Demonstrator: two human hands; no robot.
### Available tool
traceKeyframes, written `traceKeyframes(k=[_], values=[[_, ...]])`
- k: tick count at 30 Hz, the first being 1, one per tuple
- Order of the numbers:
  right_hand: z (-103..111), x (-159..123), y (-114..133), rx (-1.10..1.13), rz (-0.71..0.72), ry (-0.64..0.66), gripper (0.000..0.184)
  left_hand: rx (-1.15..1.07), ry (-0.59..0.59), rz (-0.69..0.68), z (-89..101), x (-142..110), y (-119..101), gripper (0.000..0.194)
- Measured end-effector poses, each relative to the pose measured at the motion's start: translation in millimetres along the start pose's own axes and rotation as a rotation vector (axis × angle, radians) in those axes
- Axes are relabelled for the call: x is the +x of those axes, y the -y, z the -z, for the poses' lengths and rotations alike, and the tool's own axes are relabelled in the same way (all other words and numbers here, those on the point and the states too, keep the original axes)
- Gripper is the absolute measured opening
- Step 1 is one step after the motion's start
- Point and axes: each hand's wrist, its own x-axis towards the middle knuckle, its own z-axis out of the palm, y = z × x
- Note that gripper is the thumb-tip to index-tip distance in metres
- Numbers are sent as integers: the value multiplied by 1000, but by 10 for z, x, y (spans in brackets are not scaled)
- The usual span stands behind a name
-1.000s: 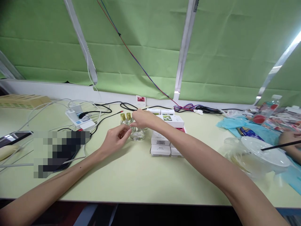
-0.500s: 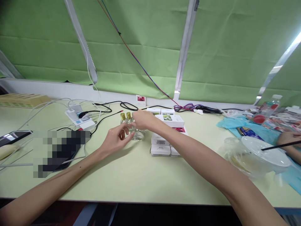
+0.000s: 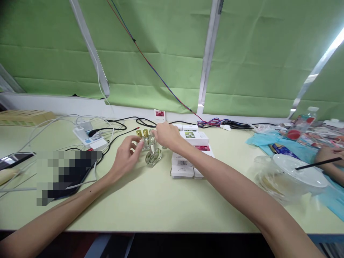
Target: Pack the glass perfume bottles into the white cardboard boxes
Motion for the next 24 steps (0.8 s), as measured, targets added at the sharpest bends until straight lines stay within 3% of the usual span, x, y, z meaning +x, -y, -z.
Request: traceKeyframes(k=[3,7,13,20,24], values=[[53,2,-85,13,-24,-33,33,-99,-98,183,43,54,62,37],[160,-35,-218,57,-102,-64,30,-303,-40,411,21,116,200,37],[261,-187,-529,160,-164,-130,31,-440,-31,528,-41,140,169,30],[120,-438,-973,201,-288,-282,27,-484,22,573,-72,126,30,26],[54,-486,-1150,211,-285,-339,25,-531,71,562,-104,133,46,31]])
